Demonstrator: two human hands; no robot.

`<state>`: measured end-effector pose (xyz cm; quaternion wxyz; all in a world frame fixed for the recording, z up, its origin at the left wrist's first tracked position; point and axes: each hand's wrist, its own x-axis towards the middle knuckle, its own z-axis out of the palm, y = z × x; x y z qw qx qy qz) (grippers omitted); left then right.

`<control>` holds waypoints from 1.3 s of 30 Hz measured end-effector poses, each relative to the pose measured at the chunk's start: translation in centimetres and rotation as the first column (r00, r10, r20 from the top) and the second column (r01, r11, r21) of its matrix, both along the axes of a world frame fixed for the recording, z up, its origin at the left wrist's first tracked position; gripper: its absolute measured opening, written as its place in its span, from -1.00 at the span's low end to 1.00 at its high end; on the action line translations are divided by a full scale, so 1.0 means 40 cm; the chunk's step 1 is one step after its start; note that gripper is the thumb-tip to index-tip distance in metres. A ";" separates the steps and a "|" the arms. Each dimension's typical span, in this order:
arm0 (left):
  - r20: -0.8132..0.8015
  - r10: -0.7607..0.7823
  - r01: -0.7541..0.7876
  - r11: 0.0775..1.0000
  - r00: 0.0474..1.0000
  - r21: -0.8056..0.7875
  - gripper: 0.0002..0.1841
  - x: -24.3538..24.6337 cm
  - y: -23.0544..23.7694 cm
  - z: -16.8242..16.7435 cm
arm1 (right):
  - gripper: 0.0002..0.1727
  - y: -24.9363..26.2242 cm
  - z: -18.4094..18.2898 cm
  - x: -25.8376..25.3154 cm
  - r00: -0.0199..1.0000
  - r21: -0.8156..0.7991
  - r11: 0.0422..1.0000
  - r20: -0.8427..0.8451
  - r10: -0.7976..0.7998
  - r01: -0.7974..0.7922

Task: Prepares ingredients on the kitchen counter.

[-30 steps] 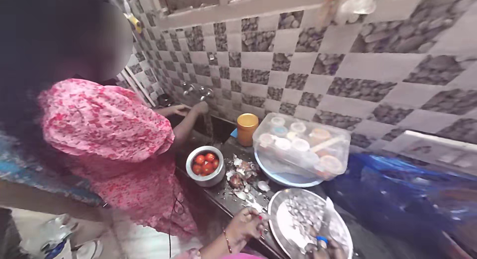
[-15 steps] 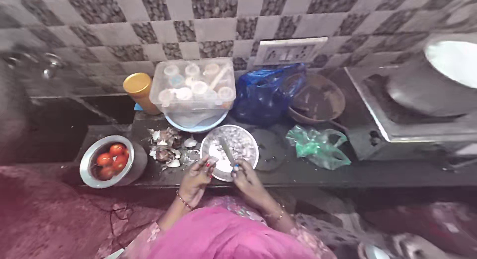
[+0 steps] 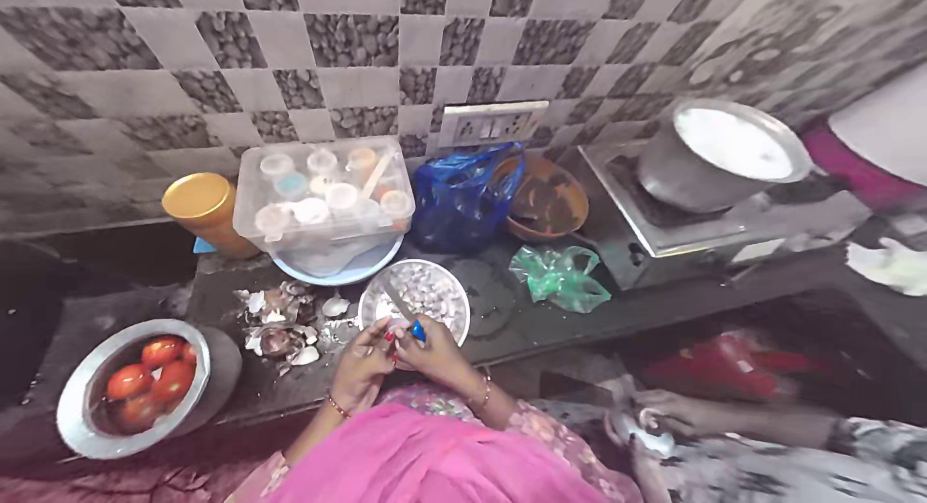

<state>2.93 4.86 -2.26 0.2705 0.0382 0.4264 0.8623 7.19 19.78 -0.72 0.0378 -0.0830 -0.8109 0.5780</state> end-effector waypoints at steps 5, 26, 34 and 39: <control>-0.003 -0.027 0.027 1.000 1.000 -0.011 -0.54 -0.042 -0.009 -0.019 | -0.60 -0.022 -0.023 -0.030 0.999 0.045 0.998 -0.009 -0.039 0.039; 0.166 -0.199 0.227 0.959 0.966 -0.171 -0.49 -0.172 0.072 -0.069 | -0.53 0.014 -0.079 -0.103 0.952 0.130 0.976 0.230 -0.203 0.177; 0.160 -0.235 0.250 0.965 0.959 -0.079 -0.52 -0.181 0.080 -0.081 | -0.55 0.047 -0.066 -0.114 0.957 0.168 0.972 0.215 -0.197 0.162; 0.168 -0.229 0.237 0.971 0.959 -0.026 -0.56 -0.187 0.079 -0.082 | -0.52 0.042 -0.070 -0.126 0.946 0.160 0.974 0.255 -0.200 0.162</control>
